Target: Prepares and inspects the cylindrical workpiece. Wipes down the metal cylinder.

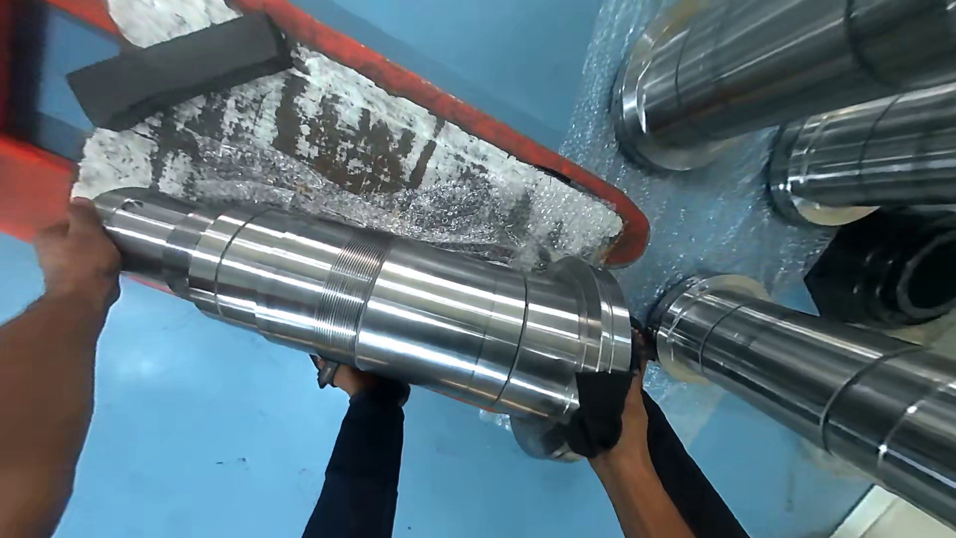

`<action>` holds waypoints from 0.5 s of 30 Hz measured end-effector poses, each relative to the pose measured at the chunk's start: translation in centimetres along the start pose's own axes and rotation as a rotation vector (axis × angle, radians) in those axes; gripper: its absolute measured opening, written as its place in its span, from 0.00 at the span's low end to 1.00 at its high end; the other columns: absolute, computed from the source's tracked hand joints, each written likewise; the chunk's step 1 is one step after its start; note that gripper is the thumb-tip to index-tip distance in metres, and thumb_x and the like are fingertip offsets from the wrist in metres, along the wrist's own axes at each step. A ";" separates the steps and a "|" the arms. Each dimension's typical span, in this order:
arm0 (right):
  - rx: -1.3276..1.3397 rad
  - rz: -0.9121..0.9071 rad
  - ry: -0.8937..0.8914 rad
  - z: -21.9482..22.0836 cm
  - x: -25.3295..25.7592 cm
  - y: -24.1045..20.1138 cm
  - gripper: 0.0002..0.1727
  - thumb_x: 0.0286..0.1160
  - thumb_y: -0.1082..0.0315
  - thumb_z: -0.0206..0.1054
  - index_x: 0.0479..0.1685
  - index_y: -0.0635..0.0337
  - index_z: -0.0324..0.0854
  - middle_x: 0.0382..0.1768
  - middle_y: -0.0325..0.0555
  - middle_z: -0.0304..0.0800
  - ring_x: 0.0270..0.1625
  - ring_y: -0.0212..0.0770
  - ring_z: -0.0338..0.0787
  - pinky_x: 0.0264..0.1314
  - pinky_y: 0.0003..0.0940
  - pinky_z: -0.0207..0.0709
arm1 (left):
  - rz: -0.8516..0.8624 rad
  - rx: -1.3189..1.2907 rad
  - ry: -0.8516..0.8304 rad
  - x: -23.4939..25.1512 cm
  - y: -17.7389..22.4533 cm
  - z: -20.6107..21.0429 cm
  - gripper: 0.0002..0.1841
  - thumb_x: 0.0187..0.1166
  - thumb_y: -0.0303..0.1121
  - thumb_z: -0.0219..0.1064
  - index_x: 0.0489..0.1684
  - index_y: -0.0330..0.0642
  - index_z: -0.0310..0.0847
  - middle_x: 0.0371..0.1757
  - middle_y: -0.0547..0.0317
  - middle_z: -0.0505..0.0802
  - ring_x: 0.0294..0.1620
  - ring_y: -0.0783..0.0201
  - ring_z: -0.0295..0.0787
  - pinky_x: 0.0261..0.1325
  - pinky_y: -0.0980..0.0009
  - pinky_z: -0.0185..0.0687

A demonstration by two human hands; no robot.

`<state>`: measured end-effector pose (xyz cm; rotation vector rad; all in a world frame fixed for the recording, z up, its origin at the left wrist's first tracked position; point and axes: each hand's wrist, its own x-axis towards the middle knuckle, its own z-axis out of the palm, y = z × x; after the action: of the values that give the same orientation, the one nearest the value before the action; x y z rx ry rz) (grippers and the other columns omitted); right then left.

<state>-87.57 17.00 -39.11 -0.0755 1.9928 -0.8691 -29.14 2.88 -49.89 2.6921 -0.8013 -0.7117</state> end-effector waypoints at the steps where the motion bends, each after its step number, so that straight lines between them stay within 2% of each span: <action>1: -0.008 0.000 0.006 0.0 0.0 0.0 0.26 0.97 0.50 0.34 0.61 0.55 0.76 0.40 0.35 0.87 0.43 0.23 0.88 0.44 0.23 0.85 | -0.015 0.011 -0.001 0.2 0.2 0.0 0.46 0.85 0.70 0.41 0.68 0.27 0.74 0.69 0.27 0.82 0.72 0.40 0.80 0.73 0.36 0.70; 3: -0.024 0.005 0.006 -0.1 -0.2 0.1 0.26 0.97 0.51 0.34 0.61 0.55 0.75 0.39 0.36 0.86 0.42 0.24 0.88 0.42 0.24 0.84 | -0.023 0.044 -0.007 0.4 0.7 -0.1 0.46 0.85 0.70 0.41 0.70 0.28 0.74 0.70 0.27 0.81 0.73 0.40 0.80 0.74 0.36 0.70; 5: -0.058 -0.007 -0.010 -0.1 0.1 0.0 0.26 0.97 0.51 0.35 0.65 0.56 0.75 0.42 0.37 0.86 0.45 0.24 0.87 0.45 0.24 0.84 | -0.029 0.063 -0.003 0.5 1.3 -0.2 0.47 0.85 0.70 0.42 0.68 0.25 0.74 0.68 0.23 0.81 0.72 0.35 0.79 0.72 0.33 0.68; 7: -0.110 0.005 0.000 -0.2 0.4 -0.5 0.26 0.97 0.51 0.35 0.67 0.57 0.75 0.43 0.39 0.85 0.45 0.26 0.86 0.46 0.27 0.83 | -0.037 0.090 -0.029 0.6 1.4 -0.3 0.48 0.84 0.71 0.42 0.70 0.24 0.74 0.70 0.21 0.80 0.73 0.31 0.77 0.72 0.29 0.66; 9: -0.105 0.034 0.025 0.2 0.8 -1.1 0.24 0.97 0.51 0.38 0.59 0.55 0.76 0.36 0.38 0.83 0.38 0.27 0.85 0.38 0.28 0.82 | -0.056 0.122 -0.039 1.0 1.6 -0.4 0.48 0.83 0.72 0.42 0.70 0.26 0.75 0.70 0.22 0.80 0.74 0.31 0.77 0.72 0.27 0.66; 13: -0.068 0.081 -0.015 0.7 2.5 -3.5 0.22 0.97 0.48 0.39 0.56 0.49 0.76 0.32 0.34 0.81 0.32 0.26 0.83 0.32 0.25 0.79 | -0.102 0.199 -0.073 2.0 3.0 -0.4 0.48 0.84 0.71 0.41 0.70 0.27 0.76 0.71 0.21 0.80 0.76 0.28 0.75 0.72 0.25 0.63; 15: -0.092 0.077 -0.025 1.3 3.8 -4.9 0.21 0.96 0.48 0.41 0.47 0.48 0.76 0.26 0.33 0.80 0.26 0.26 0.81 0.26 0.25 0.77 | -0.121 0.294 -0.083 1.8 4.9 -0.4 0.47 0.85 0.70 0.40 0.69 0.26 0.76 0.72 0.18 0.79 0.78 0.25 0.73 0.72 0.23 0.62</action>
<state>-90.07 11.22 -39.33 -0.0618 1.9984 -0.7238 -29.86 -2.14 -48.46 3.0134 -0.8249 -0.7930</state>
